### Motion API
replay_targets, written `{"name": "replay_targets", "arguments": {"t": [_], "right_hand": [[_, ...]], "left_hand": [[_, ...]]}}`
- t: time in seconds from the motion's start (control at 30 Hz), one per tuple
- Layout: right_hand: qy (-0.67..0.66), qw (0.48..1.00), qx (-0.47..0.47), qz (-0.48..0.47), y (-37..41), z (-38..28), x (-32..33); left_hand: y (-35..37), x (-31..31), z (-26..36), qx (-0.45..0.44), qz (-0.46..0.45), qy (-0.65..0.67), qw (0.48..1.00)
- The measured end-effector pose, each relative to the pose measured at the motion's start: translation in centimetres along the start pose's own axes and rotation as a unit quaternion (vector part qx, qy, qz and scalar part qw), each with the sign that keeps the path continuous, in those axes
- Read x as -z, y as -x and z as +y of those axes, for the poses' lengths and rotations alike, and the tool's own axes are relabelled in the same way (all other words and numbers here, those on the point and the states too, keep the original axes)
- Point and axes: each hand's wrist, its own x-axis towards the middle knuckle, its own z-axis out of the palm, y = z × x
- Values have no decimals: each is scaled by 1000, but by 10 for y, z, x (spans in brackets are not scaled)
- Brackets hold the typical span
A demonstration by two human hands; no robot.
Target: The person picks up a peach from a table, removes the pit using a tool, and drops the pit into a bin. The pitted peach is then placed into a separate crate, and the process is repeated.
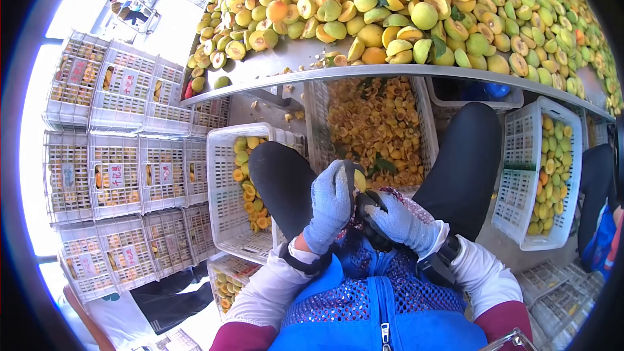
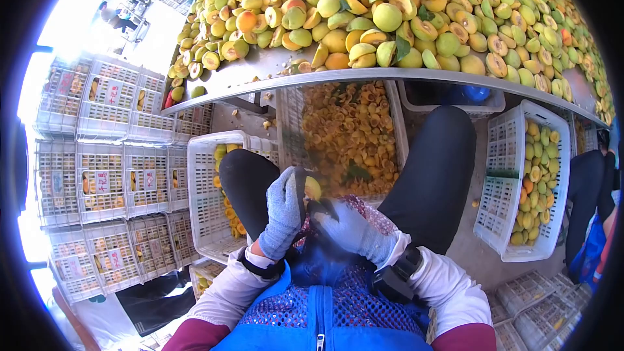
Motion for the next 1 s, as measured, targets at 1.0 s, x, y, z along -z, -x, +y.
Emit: {"name": "replay_targets", "arguments": {"t": [1.0], "right_hand": [[-762, 543, -47, -349, -3, 3, 0]], "left_hand": [[-5, -19, -43, -59, -17, -12, 998]]}}
